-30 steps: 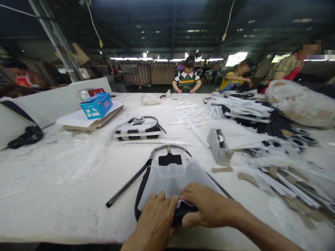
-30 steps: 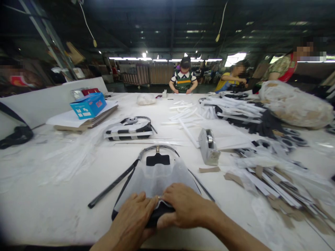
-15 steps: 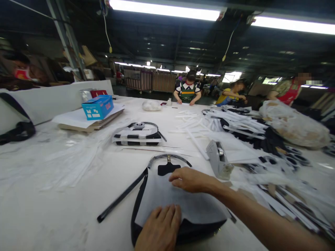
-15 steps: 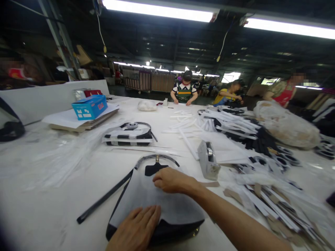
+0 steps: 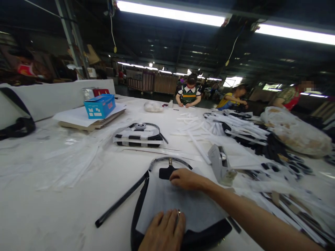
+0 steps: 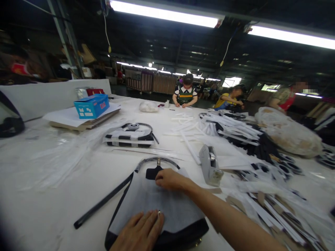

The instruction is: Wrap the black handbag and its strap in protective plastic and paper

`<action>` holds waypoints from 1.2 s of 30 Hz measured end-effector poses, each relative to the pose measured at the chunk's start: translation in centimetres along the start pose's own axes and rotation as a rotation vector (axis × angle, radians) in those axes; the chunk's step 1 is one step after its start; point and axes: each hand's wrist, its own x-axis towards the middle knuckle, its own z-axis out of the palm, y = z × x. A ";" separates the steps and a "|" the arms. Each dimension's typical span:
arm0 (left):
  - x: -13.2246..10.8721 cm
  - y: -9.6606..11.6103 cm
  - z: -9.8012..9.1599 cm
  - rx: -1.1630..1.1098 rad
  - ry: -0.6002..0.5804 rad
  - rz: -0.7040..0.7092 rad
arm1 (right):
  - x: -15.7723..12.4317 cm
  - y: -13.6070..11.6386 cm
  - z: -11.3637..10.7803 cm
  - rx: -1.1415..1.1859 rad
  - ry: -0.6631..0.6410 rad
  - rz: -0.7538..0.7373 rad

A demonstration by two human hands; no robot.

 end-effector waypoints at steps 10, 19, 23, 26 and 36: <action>-0.5 0.8 1.0 0.038 0.018 -0.053 | 3.6 2.9 -1.6 -0.021 0.113 0.321; -0.7 1.0 1.3 0.031 0.026 -0.045 | 3.9 2.5 -1.5 0.223 0.081 0.169; -0.9 0.8 1.5 0.017 0.027 -0.052 | 1.8 1.4 -0.6 0.206 0.231 0.078; -0.5 0.6 0.8 -0.037 -0.021 -0.034 | 1.0 1.7 0.3 0.211 0.300 0.066; 8.8 -3.3 -7.9 -0.107 -0.350 -0.110 | 2.2 4.3 1.4 0.226 0.340 0.099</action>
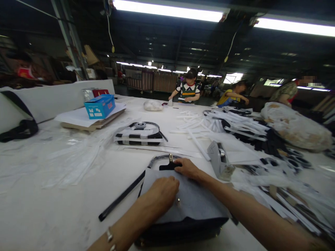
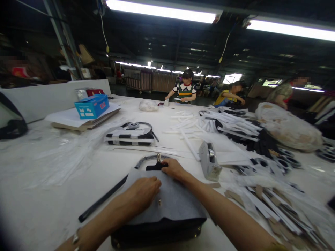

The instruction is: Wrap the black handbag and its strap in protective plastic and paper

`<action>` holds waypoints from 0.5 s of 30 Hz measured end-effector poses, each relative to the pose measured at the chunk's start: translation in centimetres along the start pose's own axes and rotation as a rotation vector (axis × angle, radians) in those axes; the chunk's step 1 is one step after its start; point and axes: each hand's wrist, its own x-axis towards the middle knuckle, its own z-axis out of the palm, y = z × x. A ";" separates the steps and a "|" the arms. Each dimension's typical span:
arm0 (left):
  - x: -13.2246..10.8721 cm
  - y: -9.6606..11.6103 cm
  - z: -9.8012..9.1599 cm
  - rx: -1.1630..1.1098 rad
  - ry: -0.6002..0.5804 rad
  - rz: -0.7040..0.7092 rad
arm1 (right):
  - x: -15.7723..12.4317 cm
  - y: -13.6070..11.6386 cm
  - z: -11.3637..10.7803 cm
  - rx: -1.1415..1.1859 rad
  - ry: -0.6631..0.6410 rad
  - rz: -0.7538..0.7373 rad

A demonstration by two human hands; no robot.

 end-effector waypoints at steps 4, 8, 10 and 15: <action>2.4 -1.8 2.2 0.039 0.017 -0.004 | -0.7 -0.6 -0.4 -0.069 0.054 -0.021; 2.0 -2.3 3.7 0.034 0.014 -0.059 | -2.2 -2.2 -0.7 -0.188 0.103 -0.071; 1.8 -2.4 3.7 0.026 0.009 -0.079 | -3.2 -2.9 -0.6 -0.225 0.025 -0.112; 1.3 -2.8 3.7 0.035 0.016 -0.075 | -5.9 -3.4 -0.1 -0.364 -0.138 -0.159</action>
